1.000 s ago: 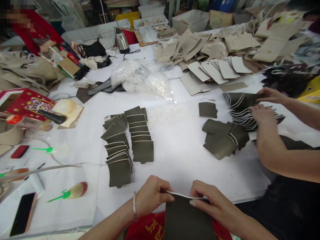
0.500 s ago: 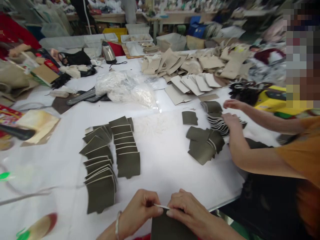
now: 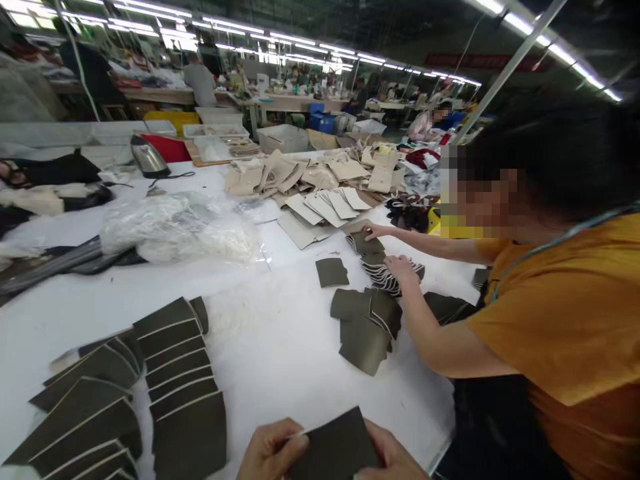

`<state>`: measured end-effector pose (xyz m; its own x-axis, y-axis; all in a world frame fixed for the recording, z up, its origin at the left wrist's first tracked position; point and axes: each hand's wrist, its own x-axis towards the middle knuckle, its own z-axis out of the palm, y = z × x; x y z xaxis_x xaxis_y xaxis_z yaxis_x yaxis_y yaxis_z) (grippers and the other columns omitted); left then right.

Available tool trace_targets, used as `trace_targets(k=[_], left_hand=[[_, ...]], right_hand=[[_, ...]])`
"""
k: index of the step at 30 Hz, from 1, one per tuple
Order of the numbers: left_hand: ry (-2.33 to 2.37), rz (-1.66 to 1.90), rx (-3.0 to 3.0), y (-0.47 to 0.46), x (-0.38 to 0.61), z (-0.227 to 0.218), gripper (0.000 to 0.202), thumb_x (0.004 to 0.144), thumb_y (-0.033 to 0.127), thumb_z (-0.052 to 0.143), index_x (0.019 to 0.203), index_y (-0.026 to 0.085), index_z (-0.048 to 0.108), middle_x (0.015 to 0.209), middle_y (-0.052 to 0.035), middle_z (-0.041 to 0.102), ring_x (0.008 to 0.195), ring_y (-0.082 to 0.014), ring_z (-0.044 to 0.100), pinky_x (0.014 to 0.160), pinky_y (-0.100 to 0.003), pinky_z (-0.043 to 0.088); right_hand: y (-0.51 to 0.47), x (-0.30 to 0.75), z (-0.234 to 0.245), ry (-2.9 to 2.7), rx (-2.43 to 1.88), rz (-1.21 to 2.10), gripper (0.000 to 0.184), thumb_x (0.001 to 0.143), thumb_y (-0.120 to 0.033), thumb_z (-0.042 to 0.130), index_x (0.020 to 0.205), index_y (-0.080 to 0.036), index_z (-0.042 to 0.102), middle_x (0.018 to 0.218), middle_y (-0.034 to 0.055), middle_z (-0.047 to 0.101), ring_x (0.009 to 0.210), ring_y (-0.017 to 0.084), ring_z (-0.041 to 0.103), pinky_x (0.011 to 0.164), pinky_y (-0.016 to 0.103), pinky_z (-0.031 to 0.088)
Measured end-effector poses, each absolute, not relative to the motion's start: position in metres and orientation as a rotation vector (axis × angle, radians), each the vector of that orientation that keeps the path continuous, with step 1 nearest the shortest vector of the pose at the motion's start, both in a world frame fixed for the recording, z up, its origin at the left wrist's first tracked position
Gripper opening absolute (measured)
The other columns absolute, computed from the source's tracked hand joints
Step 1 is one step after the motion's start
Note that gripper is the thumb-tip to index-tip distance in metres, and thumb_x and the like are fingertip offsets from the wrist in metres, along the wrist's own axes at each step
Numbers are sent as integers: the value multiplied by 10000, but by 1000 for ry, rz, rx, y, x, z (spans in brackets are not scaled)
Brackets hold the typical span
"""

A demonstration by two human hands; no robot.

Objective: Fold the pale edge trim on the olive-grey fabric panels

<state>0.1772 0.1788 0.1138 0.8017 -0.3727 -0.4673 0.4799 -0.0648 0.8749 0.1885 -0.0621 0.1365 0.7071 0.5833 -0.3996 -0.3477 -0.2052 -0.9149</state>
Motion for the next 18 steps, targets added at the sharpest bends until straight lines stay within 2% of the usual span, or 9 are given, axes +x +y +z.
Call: trace_targets(k=[2, 4, 5, 7, 9, 11, 13, 16, 18], left_hand=[[5, -605, 1521, 161, 210, 108, 509, 805, 647, 552, 787, 157, 690, 688, -20, 579, 674, -153, 499, 634, -257, 388], [-72, -560, 1599, 144, 248, 102, 493, 860, 602, 466, 843, 176, 713, 832, -50, 657, 785, -185, 557, 724, -274, 434], [-62, -553, 1651, 135, 268, 97, 497, 881, 578, 414, 900, 179, 710, 907, -61, 673, 826, -196, 578, 744, -281, 451], [53, -537, 1764, 119, 313, 83, 481, 887, 525, 390, 1049, 162, 660, 1022, -91, 670, 888, -216, 603, 768, -296, 473], [180, -493, 1861, 100, 357, 64, 489, 846, 473, 501, 1182, 124, 573, 1123, -140, 640, 999, -253, 591, 860, -333, 456], [254, -457, 1938, 79, 397, 45, 566, 784, 418, 632, 1232, 93, 519, 1200, -191, 599, 1130, -302, 535, 963, -380, 398], [308, -454, 1974, 58, 429, 29, 590, 732, 364, 721, 1212, 83, 522, 1225, -208, 580, 1191, -326, 497, 1004, -421, 366], [352, -503, 1936, 33, 458, 12, 447, 753, 323, 736, 1115, 117, 572, 1162, -138, 612, 1131, -285, 545, 996, -473, 391], [338, -546, 1842, 27, 465, 6, 322, 801, 352, 698, 1023, 137, 610, 1065, -85, 645, 1031, -242, 594, 950, -471, 436]], right_hand=[[-76, 203, 134, -192, -1656, 698, 512, 798, -643, 585, 1060, -205, 628, 796, 21, 575, 769, 220, 583, 699, 315, 490], [-97, 218, 128, -268, -2001, 405, 306, 913, -370, 497, 1148, -232, 636, 908, 57, 597, 857, 234, 593, 753, 341, 491], [-109, 225, 121, -333, -2219, 206, 341, 918, -248, 449, 1212, -261, 620, 956, 67, 596, 881, 234, 592, 768, 354, 486], [-128, 242, 101, -448, -2585, -191, 554, 875, -80, 383, 1347, -329, 529, 991, 74, 595, 885, 233, 596, 768, 386, 475], [-139, 257, 76, -436, -2809, -444, 699, 835, 13, 333, 1414, -363, 444, 1019, 83, 601, 911, 244, 608, 784, 433, 469], [-142, 269, 52, -392, -2931, -509, 739, 805, 46, 340, 1420, -354, 431, 1183, 122, 566, 1069, 294, 581, 873, 520, 445], [-143, 275, 33, -442, -2967, -422, 727, 784, -3, 429, 1442, -309, 398, 1422, 171, 397, 1276, 380, 435, 980, 633, 355], [-145, 279, 19, -465, -2905, -215, 821, 759, -203, 605, 1500, -250, 256, 1568, 191, 109, 1386, 452, 235, 1041, 706, 239], [-149, 283, 14, -234, -2827, -178, 858, 785, -344, 636, 1510, -252, 188, 1579, 173, 69, 1401, 436, 205, 1062, 678, 246]])
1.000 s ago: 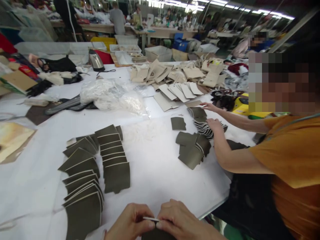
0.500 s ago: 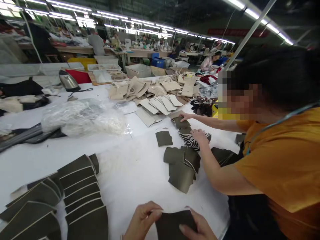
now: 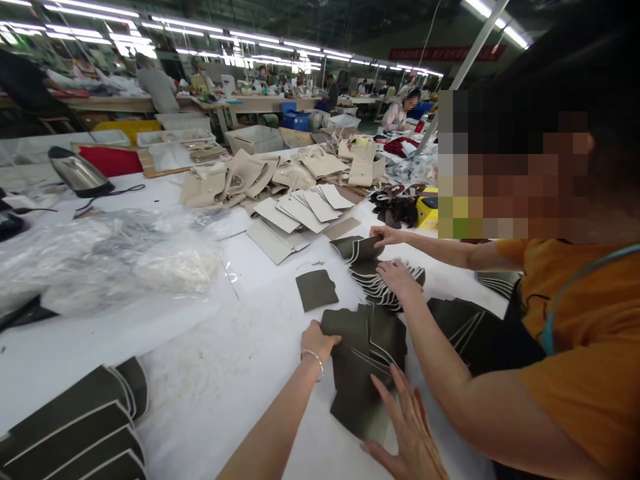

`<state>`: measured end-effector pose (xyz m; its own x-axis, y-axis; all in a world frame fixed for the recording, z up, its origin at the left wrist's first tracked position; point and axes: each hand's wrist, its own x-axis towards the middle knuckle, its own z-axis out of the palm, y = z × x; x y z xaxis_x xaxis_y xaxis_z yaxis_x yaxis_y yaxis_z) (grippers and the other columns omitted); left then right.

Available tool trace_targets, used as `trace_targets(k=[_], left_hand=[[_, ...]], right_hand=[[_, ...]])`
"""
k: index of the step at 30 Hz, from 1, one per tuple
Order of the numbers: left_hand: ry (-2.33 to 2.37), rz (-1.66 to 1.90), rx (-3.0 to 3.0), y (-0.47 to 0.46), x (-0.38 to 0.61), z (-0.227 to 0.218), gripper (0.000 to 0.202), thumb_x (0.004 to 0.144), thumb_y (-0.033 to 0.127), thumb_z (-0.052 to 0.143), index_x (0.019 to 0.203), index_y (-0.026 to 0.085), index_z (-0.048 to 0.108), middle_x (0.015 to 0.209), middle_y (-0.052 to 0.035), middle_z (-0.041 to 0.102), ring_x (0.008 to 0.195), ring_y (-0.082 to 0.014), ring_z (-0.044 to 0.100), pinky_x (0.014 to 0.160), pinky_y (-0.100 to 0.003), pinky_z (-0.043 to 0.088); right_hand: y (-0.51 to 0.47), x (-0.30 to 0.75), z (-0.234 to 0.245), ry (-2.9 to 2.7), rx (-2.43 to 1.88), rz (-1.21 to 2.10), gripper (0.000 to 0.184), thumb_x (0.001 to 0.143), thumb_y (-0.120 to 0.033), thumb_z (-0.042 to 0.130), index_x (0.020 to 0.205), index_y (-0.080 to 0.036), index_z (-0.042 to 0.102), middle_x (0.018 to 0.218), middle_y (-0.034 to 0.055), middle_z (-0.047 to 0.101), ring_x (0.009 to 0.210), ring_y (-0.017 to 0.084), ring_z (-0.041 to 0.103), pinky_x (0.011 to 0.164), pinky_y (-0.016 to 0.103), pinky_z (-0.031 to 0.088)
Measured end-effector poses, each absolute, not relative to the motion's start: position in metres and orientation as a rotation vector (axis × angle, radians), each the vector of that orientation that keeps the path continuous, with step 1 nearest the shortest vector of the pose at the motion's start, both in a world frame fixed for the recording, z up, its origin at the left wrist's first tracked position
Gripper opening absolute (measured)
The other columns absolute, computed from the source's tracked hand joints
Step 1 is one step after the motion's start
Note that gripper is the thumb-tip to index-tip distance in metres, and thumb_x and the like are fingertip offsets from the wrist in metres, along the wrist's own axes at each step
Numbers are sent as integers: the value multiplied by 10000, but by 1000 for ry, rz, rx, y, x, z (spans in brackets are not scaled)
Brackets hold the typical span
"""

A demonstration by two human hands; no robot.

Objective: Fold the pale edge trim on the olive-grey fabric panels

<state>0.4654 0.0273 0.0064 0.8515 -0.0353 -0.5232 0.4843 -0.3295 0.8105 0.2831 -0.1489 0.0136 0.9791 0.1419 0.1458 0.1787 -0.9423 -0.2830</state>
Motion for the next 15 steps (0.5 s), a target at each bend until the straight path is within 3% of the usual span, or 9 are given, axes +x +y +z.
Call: trace_targets(k=[4, 10, 12, 15], left_hand=[[207, -561, 1539, 49, 462, 15, 372, 769, 456, 684, 930, 121, 657, 905, -79, 697, 885, -233, 645, 860, -394, 483], [-30, -576, 1257, 104, 426, 57, 473, 810, 453, 570, 1183, 163, 595, 1044, -100, 674, 945, -252, 629, 858, -379, 460], [-192, -675, 1334, 103, 415, 63, 373, 800, 399, 579, 1088, 170, 639, 1069, -93, 641, 988, -255, 604, 862, -370, 455], [-334, -753, 1585, 81, 408, 60, 132, 681, 272, 672, 754, 164, 651, 1161, -75, 543, 1009, -245, 556, 845, -337, 441]], right_hand=[[-152, 294, -1, 290, -2560, -183, 803, 848, -486, 556, 1504, -229, 170, 1482, 170, 314, 1342, 386, 336, 1044, 588, 348], [-151, 301, -21, 513, -2302, -175, 851, 713, -474, 660, 1445, -177, 341, 1213, 165, 529, 1167, 414, 482, 1002, 620, 339], [-155, 301, -24, 526, -2222, -165, 844, 687, -419, 663, 1434, -170, 359, 1132, 148, 564, 1082, 383, 541, 983, 595, 375], [-164, 299, -23, 493, -2037, -132, 770, 664, -323, 596, 1399, -209, 400, 1213, 134, 581, 1050, 325, 594, 917, 500, 478]])
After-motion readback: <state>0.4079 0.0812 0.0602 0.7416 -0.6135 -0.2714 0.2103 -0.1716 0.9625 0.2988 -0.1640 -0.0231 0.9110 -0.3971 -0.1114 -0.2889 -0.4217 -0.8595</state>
